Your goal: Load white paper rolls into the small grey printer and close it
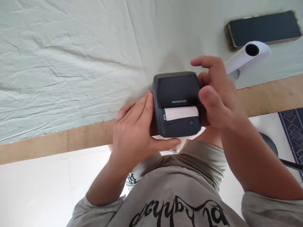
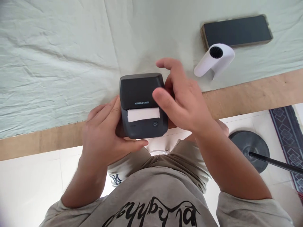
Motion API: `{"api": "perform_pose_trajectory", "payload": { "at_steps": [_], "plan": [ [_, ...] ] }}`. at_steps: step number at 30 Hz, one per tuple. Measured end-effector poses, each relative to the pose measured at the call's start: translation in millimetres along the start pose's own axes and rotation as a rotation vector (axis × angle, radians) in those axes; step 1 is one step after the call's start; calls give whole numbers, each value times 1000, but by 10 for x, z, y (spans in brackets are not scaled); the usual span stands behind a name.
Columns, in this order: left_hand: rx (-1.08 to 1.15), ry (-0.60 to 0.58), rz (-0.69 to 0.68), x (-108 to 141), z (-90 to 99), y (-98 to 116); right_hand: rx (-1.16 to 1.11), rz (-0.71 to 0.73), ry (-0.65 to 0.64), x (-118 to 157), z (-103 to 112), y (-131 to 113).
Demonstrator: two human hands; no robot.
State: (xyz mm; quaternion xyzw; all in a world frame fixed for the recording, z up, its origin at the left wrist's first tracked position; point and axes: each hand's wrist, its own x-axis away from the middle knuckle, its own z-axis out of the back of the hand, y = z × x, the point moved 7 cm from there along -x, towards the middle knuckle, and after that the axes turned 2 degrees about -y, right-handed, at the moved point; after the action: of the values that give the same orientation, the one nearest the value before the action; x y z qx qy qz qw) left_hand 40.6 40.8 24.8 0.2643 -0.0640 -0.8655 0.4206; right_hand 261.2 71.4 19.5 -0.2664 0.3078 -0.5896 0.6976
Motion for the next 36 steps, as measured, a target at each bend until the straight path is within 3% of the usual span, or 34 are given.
{"api": "perform_pose_trajectory", "payload": {
  "at_steps": [4, 9, 13, 18, 20, 22, 25, 28, 31, 33, 36],
  "plan": [
    [123, -47, 27, 22, -15, -68, -22, 9, -54, 16, 61, -17],
    [110, 13, 22, 32, -23, -72, -37, -53, 102, -14, 284, -283],
    [84, 22, 1, 28, -29, -54, 140, 7, 185, -62, 408, -532],
    [124, -1, 44, 17, -6, -54, 353, 95, 297, -127, 495, -599],
    [146, -27, 63, 14, -9, -55, 371, 134, 198, -227, 428, -622],
    [145, -42, 70, 13, -13, -54, 461, 131, 16, -359, 305, -652],
    [122, -15, 58, 11, -10, -42, 665, -1, -305, -529, 105, -612],
    [111, 32, 41, 10, -11, -24, 742, -65, -494, -644, -32, -579],
    [104, 44, 40, 7, -18, -18, 745, -34, -551, -695, -76, -577],
    [101, 32, 43, 5, -16, -23, 747, 18, -525, -654, -6, -609],
    [106, -5, 48, 1, -8, -38, 598, 87, -337, -495, 265, -696]
  ]
}}
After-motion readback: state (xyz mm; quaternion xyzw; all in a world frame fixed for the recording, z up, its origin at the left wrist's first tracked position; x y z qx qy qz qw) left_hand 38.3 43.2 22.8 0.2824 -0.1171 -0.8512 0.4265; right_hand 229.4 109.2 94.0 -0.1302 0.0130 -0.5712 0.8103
